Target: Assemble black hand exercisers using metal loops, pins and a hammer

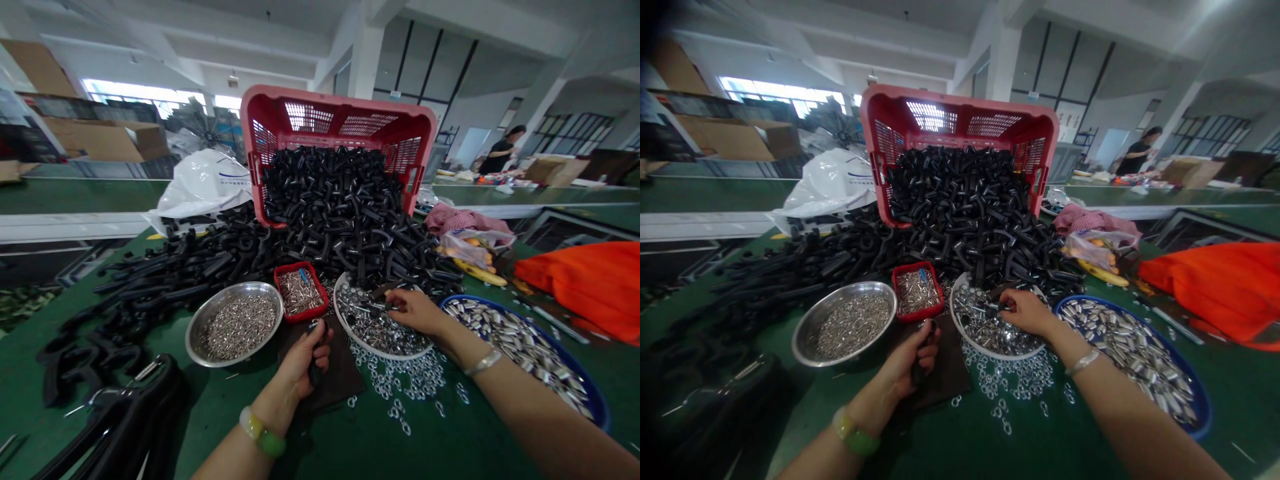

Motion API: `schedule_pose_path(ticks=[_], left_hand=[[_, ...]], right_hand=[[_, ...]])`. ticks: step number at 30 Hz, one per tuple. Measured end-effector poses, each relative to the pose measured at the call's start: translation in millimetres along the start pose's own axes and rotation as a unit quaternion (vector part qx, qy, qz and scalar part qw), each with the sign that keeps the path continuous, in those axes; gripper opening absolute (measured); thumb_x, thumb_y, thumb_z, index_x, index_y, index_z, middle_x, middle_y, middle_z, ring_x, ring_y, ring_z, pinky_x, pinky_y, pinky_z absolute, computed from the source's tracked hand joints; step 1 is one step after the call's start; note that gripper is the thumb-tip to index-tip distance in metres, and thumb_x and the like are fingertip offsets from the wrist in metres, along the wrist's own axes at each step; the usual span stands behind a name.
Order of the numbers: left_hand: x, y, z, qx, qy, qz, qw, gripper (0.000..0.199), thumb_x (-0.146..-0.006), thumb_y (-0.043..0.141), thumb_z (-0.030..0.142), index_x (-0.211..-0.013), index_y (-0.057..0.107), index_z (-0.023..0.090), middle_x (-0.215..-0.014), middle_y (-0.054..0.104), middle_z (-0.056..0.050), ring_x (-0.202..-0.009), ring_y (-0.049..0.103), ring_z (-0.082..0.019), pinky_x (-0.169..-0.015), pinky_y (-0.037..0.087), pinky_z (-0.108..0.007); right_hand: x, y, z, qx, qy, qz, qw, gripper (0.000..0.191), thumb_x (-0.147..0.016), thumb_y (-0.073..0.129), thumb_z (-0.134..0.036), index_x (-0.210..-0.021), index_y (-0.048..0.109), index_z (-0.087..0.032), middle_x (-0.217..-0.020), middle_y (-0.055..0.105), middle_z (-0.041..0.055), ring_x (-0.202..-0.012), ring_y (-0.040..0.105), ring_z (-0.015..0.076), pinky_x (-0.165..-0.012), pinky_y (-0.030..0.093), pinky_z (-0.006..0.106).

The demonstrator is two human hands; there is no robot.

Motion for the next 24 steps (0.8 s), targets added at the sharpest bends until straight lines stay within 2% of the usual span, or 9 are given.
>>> schedule_pose_path(ticks=[2,6,11,16,18,21,23,24], left_hand=[[1,1.1,0,-0.004,0.003,-0.002,1.000,0.024,-0.072,0.063,0.029,-0.080,0.047,0.014,-0.073,0.053,0.002,-0.037,0.031,0.004,-0.031,0.023,-0.008],[3,1.9,0,-0.010,0.004,-0.015,1.000,0.024,-0.072,0.063,0.029,-0.079,0.047,0.014,-0.072,0.053,0.003,-0.037,0.030,0.004,-0.031,0.022,-0.007],[4,-0.4,1,-0.013,0.007,-0.012,1.000,0.024,-0.071,0.065,0.029,-0.079,0.047,0.014,-0.072,0.054,0.002,-0.037,0.031,0.004,-0.031,0.022,-0.007],[4,4.1,-1,-0.027,-0.034,-0.002,0.999,0.025,-0.068,0.067,0.028,-0.079,0.050,0.014,-0.074,0.058,0.001,-0.037,0.036,0.003,-0.031,0.025,-0.007],[5,8.3,-4,-0.029,-0.064,0.007,0.997,0.026,-0.068,0.067,0.029,-0.082,0.053,0.013,-0.080,0.061,-0.002,-0.042,0.046,0.001,-0.034,0.034,-0.009],[9,14.3,-11,-0.038,-0.084,0.015,0.996,0.030,-0.068,0.066,0.032,-0.089,0.055,0.014,-0.087,0.064,-0.005,-0.063,0.061,-0.010,-0.049,0.049,-0.019],[12,16.2,-14,-0.048,-0.072,0.025,0.996,0.030,-0.067,0.066,0.031,-0.090,0.056,0.015,-0.084,0.064,-0.005,-0.069,0.063,-0.014,-0.055,0.052,-0.024],[14,16.3,-14,-0.053,-0.061,0.032,0.996,0.029,-0.067,0.067,0.028,-0.089,0.056,0.015,-0.079,0.064,-0.004,-0.067,0.063,-0.014,-0.055,0.052,-0.024]], right_hand=[[-1,1,-1,0.001,0.006,-0.005,1.000,0.021,-0.068,0.051,-0.027,-0.084,0.057,-0.016,-0.060,0.055,-0.0009,-0.056,0.050,0.0128,-0.054,0.036,0.024],[-5,3,2,0.012,0.020,-0.015,1.000,0.021,-0.068,0.051,-0.028,-0.083,0.058,-0.016,-0.059,0.053,-0.0014,-0.055,0.049,0.0126,-0.053,0.034,0.024],[-4,-3,-7,0.002,-0.014,-0.017,1.000,0.022,-0.070,0.051,-0.028,-0.087,0.058,-0.016,-0.061,0.053,-0.0011,-0.055,0.048,0.0124,-0.053,0.036,0.024],[11,-15,-53,-0.052,-0.082,0.018,0.995,0.024,-0.074,0.052,-0.030,-0.092,0.058,-0.017,-0.072,0.056,0.0020,-0.061,0.051,0.0124,-0.056,0.039,0.025],[19,-14,-77,-0.075,-0.094,0.015,0.993,0.024,-0.075,0.053,-0.032,-0.094,0.058,-0.018,-0.071,0.056,0.0016,-0.062,0.051,0.0124,-0.056,0.040,0.025],[28,-7,-108,-0.100,-0.106,0.006,0.989,0.023,-0.075,0.053,-0.032,-0.095,0.058,-0.019,-0.071,0.056,0.0012,-0.061,0.051,0.0119,-0.056,0.040,0.025],[31,-2,-121,-0.113,-0.115,0.006,0.987,0.022,-0.075,0.052,-0.029,-0.094,0.058,-0.019,-0.074,0.057,0.0019,-0.063,0.052,0.0118,-0.057,0.040,0.025],[31,1,-125,-0.120,-0.118,0.008,0.986,0.021,-0.075,0.052,-0.027,-0.093,0.058,-0.019,-0.075,0.057,0.0020,-0.063,0.052,0.0117,-0.057,0.040,0.025]])
Point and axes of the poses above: each hand's wrist, its own x-axis away from the middle knuckle, its own y-axis out of the palm, z = x × y, the point moved 3 cm from there along -x, towards the middle knuckle
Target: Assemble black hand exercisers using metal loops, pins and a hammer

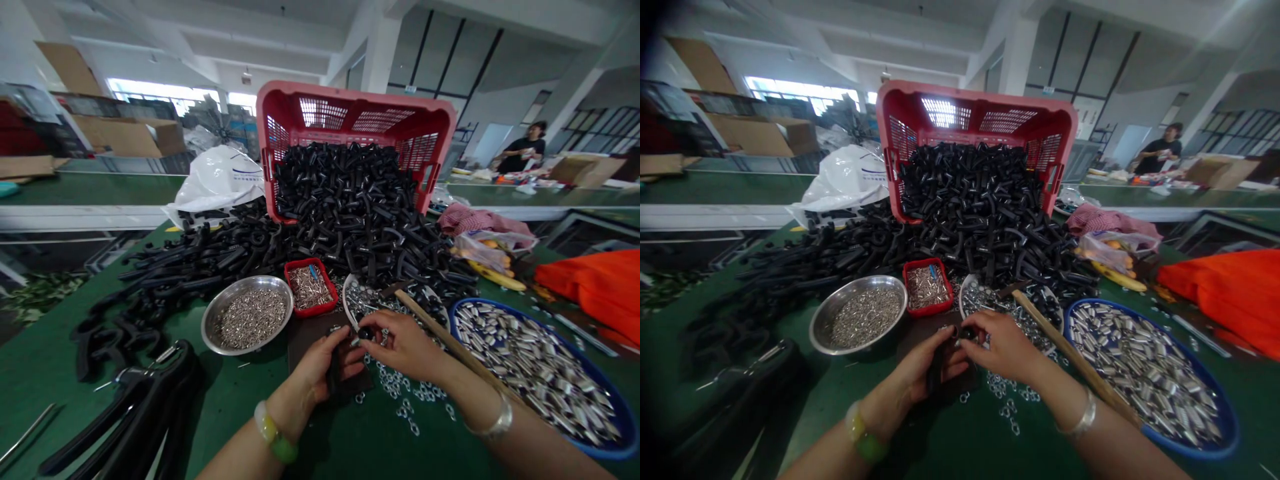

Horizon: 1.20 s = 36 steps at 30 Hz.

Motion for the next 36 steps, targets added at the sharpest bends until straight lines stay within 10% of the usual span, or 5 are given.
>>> schedule_pose_path(ticks=[7,18,29,36], left_hand=[[2,-4.8,1,0.009,0.093,-0.001,0.996,0.023,-0.066,0.067,0.011,-0.081,0.050,0.016,-0.061,0.057,0.003,-0.056,0.057,-0.007,-0.064,0.052,-0.024],[3,-13.8,7,-0.003,0.060,-0.033,0.998,0.021,-0.066,0.066,0.010,-0.083,0.053,0.013,-0.066,0.055,0.001,-0.045,0.048,-0.001,-0.035,0.033,-0.007],[16,-16.9,13,-0.072,0.044,-0.035,0.996,0.030,-0.060,0.071,0.016,-0.075,0.045,0.015,-0.052,0.040,0.008,-0.040,0.036,0.000,-0.036,0.024,-0.008],[19,-20.1,38,-0.368,0.117,0.014,0.922,0.033,-0.058,0.072,0.028,-0.077,0.048,0.016,-0.049,0.045,0.008,-0.037,0.036,-0.003,-0.034,0.024,-0.014]], right_hand=[[-2,10,-9,0.005,0.000,0.013,1.000,0.019,-0.072,0.054,-0.023,-0.090,0.059,-0.018,-0.074,0.057,0.0019,-0.065,0.052,0.0118,-0.059,0.041,0.025],[1,11,-15,0.007,0.011,0.035,0.999,0.021,-0.069,0.055,-0.020,-0.089,0.060,-0.022,-0.074,0.056,0.0002,-0.062,0.051,0.0109,-0.058,0.039,0.024],[7,15,-3,0.039,0.042,-0.011,0.998,0.023,-0.068,0.056,-0.021,-0.090,0.060,-0.018,-0.075,0.056,0.0026,-0.063,0.051,0.0126,-0.058,0.039,0.025],[13,22,-4,0.058,0.015,-0.006,0.998,0.022,-0.070,0.054,-0.020,-0.091,0.058,-0.018,-0.085,0.058,0.0064,-0.072,0.054,0.0155,-0.065,0.043,0.028]])
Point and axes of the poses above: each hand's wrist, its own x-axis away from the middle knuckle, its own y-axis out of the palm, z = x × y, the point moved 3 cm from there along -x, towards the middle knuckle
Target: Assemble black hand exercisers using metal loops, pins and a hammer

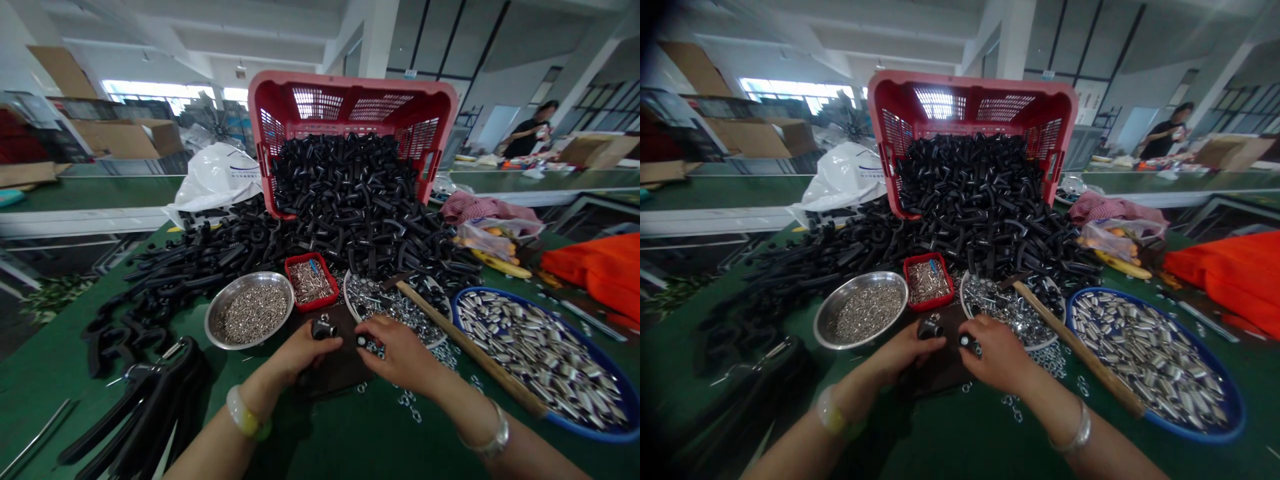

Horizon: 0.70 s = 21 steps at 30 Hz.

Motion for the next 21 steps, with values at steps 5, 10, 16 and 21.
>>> schedule_pose_path(ticks=[5,10,16,21], left_hand=[[-14,-21.4,6,-0.139,0.057,0.076,0.986,0.043,-0.052,0.073,0.032,-0.087,0.053,0.018,-0.058,0.054,0.004,-0.045,0.045,-0.009,-0.043,0.031,-0.018],[-14,-22.7,8,-0.314,0.122,0.159,0.928,0.042,-0.042,0.076,0.027,-0.077,0.054,0.019,-0.064,0.055,-0.002,-0.073,0.056,-0.024,-0.067,0.036,-0.028],[-6,-7.5,12,-0.536,0.158,0.183,0.809,0.052,-0.053,0.068,0.041,-0.094,0.055,0.013,-0.093,0.054,-0.018,-0.090,0.051,-0.037,-0.077,0.035,-0.040],[-1,-10.0,11,-0.545,0.156,0.174,0.805,0.063,-0.055,0.069,0.040,-0.108,0.053,0.011,-0.106,0.050,-0.020,-0.104,0.041,-0.039,-0.085,0.032,-0.041]], right_hand=[[4,3,4,-0.007,-0.012,0.015,1.000,0.022,-0.070,0.053,-0.018,-0.092,0.057,-0.018,-0.085,0.059,0.0063,-0.074,0.054,0.0158,-0.066,0.043,0.029],[10,3,10,-0.006,0.002,0.016,1.000,0.021,-0.070,0.054,-0.019,-0.091,0.057,-0.019,-0.083,0.058,0.0055,-0.072,0.054,0.0158,-0.064,0.043,0.028],[15,5,15,-0.020,0.009,0.012,1.000,0.022,-0.072,0.053,-0.021,-0.094,0.057,-0.018,-0.082,0.058,0.0051,-0.069,0.053,0.0146,-0.063,0.042,0.028],[19,5,18,-0.033,0.004,0.031,0.999,0.022,-0.072,0.054,-0.022,-0.094,0.058,-0.020,-0.081,0.058,0.0041,-0.068,0.053,0.0141,-0.062,0.042,0.027]])
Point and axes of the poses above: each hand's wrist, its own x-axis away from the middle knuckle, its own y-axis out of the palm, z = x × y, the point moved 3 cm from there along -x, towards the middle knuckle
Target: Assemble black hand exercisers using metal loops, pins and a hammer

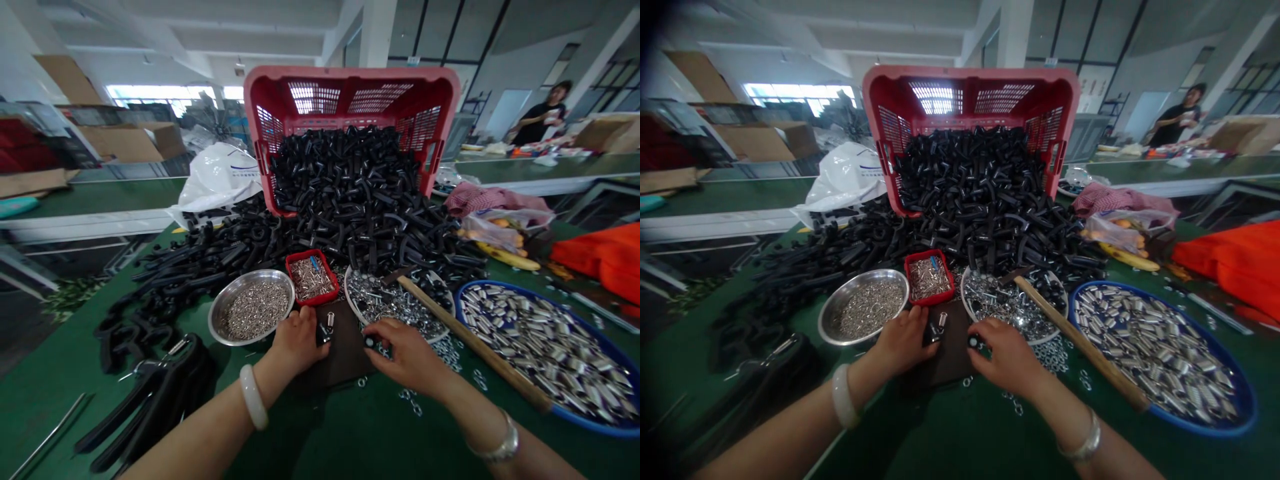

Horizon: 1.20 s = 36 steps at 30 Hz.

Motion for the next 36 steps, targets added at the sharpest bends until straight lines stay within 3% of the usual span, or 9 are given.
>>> schedule_pose_path(ticks=[4,8,15,19,22,25,30,33,36], left_hand=[[10,-10.2,13,0.131,0.031,0.018,0.991,0.069,-0.049,0.075,0.035,-0.113,0.053,0.020,-0.122,0.044,-0.013,-0.117,0.029,-0.036,-0.095,0.025,-0.039],[22,-0.1,41,0.277,0.120,-0.061,0.951,0.046,-0.063,0.067,0.035,-0.107,0.059,0.026,-0.105,0.059,-0.008,-0.098,0.050,-0.027,-0.088,0.033,-0.035],[27,17.6,43,0.376,0.062,-0.028,0.924,0.029,-0.070,0.061,0.025,-0.098,0.064,0.025,-0.094,0.064,-0.006,-0.089,0.055,-0.021,-0.085,0.038,-0.029],[27,20.6,35,0.425,-0.001,0.000,0.905,0.025,-0.069,0.062,0.022,-0.094,0.064,0.022,-0.096,0.063,-0.006,-0.092,0.053,-0.021,-0.088,0.035,-0.030],[27,32.2,31,0.495,-0.060,-0.043,0.866,0.025,-0.072,0.058,0.028,-0.095,0.059,0.019,-0.086,0.060,-0.006,-0.081,0.054,-0.018,-0.080,0.040,-0.029],[28,42.7,32,0.567,-0.112,-0.113,0.808,0.032,-0.073,0.056,0.037,-0.098,0.050,0.017,-0.078,0.052,-0.002,-0.068,0.051,-0.013,-0.066,0.043,-0.026],[30,43.6,31,0.582,-0.121,-0.129,0.794,0.043,-0.074,0.051,0.048,-0.103,0.047,0.017,-0.073,0.043,0.002,-0.064,0.042,-0.008,-0.060,0.039,-0.021],[30,47.7,29,0.607,-0.123,-0.131,0.774,0.046,-0.074,0.051,0.050,-0.104,0.048,0.017,-0.073,0.042,0.002,-0.065,0.041,-0.008,-0.063,0.039,-0.022],[28,53.4,29,0.638,-0.118,-0.134,0.749,0.047,-0.071,0.054,0.051,-0.103,0.049,0.017,-0.080,0.045,0.000,-0.073,0.044,-0.010,-0.073,0.040,-0.026]], right_hand=[[5,4,3,-0.054,0.046,0.011,0.997,0.023,-0.072,0.056,-0.027,-0.094,0.059,-0.021,-0.076,0.059,0.0021,-0.063,0.054,0.0131,-0.059,0.043,0.027],[8,16,6,-0.186,0.114,0.014,0.976,0.023,-0.073,0.058,-0.032,-0.092,0.060,-0.021,-0.075,0.062,0.0013,-0.067,0.058,0.0144,-0.060,0.047,0.026],[8,30,11,-0.390,0.186,-0.058,0.900,0.034,-0.074,0.055,-0.039,-0.100,0.059,-0.017,-0.082,0.064,0.0038,-0.066,0.060,0.0146,-0.047,0.049,0.024],[-2,17,6,-0.271,0.093,-0.071,0.956,0.031,-0.080,0.049,-0.032,-0.108,0.058,-0.021,-0.097,0.064,0.0049,-0.075,0.061,0.0149,-0.062,0.051,0.028],[-24,4,13,-0.075,0.023,-0.041,0.996,0.027,-0.081,0.048,-0.027,-0.102,0.062,-0.020,-0.099,0.064,0.0071,-0.090,0.058,0.0186,-0.080,0.045,0.034],[-53,2,35,0.096,0.025,-0.029,0.995,0.031,-0.076,0.052,-0.019,-0.106,0.060,-0.017,-0.108,0.059,0.0108,-0.099,0.053,0.0226,-0.085,0.041,0.037],[-80,15,56,0.152,0.006,-0.119,0.981,0.020,-0.069,0.056,-0.012,-0.086,0.066,-0.016,-0.088,0.063,0.0092,-0.088,0.056,0.0215,-0.080,0.042,0.032],[-72,10,51,0.053,0.046,-0.056,0.996,0.014,-0.072,0.055,-0.018,-0.084,0.062,-0.015,-0.079,0.062,0.0061,-0.076,0.057,0.0174,-0.072,0.045,0.031],[-53,9,32,-0.213,0.093,-0.010,0.973,0.021,-0.075,0.054,-0.028,-0.093,0.057,-0.018,-0.074,0.059,0.0007,-0.062,0.055,0.0121,-0.058,0.047,0.026]])
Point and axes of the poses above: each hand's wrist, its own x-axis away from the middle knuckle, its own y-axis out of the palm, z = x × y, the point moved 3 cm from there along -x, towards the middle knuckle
